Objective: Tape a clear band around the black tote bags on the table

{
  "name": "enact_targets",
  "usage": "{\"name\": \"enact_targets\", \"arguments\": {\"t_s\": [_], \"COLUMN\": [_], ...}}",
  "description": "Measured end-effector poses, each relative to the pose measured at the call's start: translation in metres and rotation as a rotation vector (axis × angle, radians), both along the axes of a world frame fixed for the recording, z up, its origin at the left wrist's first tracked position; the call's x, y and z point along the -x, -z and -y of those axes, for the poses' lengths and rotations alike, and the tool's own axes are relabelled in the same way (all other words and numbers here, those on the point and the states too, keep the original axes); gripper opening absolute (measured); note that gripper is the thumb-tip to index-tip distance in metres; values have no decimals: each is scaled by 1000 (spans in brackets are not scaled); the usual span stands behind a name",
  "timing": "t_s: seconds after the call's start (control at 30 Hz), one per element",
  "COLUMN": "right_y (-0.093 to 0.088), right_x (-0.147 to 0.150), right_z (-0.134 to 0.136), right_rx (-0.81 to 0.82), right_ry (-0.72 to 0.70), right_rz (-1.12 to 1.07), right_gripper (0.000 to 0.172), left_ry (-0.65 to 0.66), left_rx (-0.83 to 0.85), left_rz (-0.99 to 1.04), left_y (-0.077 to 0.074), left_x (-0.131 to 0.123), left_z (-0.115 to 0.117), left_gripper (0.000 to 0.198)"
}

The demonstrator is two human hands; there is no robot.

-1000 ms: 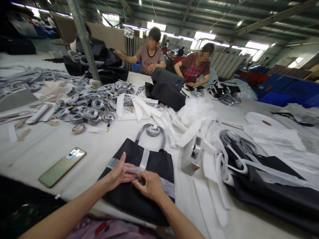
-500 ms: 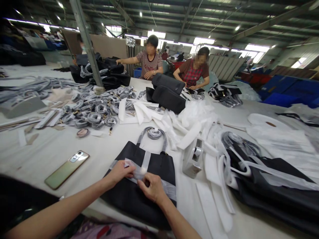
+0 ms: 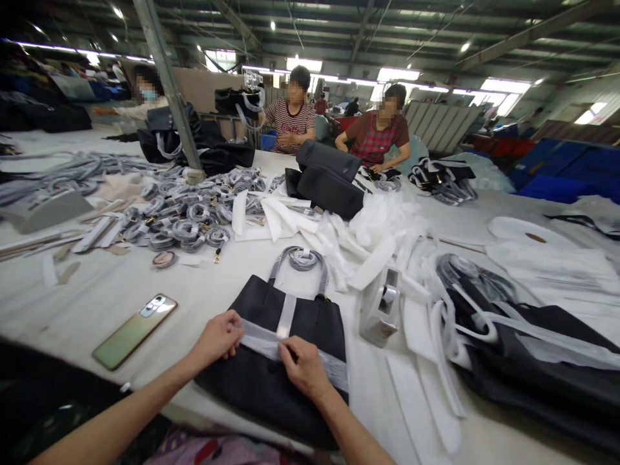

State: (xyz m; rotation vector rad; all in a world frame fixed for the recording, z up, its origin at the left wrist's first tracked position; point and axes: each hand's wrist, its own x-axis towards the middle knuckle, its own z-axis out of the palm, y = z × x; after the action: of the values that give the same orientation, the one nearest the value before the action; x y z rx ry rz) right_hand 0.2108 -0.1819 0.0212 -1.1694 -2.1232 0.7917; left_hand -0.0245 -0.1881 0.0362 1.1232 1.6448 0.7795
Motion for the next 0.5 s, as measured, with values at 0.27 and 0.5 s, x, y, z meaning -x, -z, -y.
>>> {"name": "enact_targets", "arguments": {"t_s": [0.27,0.5], "right_y": [-3,-9], "right_x": [8,16], "right_z": [-6,-3], "right_rx": [-34,-78], "right_ry": [-133,-132], "right_rz": [326,495], "right_gripper": [33,37], "left_ry": [179,111], "left_rx": [-371,-518], "left_rz": [-467,-645], "left_y": [6,11], "left_x": [0,-1], "left_z": [13,24], "left_gripper": [17,21]}}
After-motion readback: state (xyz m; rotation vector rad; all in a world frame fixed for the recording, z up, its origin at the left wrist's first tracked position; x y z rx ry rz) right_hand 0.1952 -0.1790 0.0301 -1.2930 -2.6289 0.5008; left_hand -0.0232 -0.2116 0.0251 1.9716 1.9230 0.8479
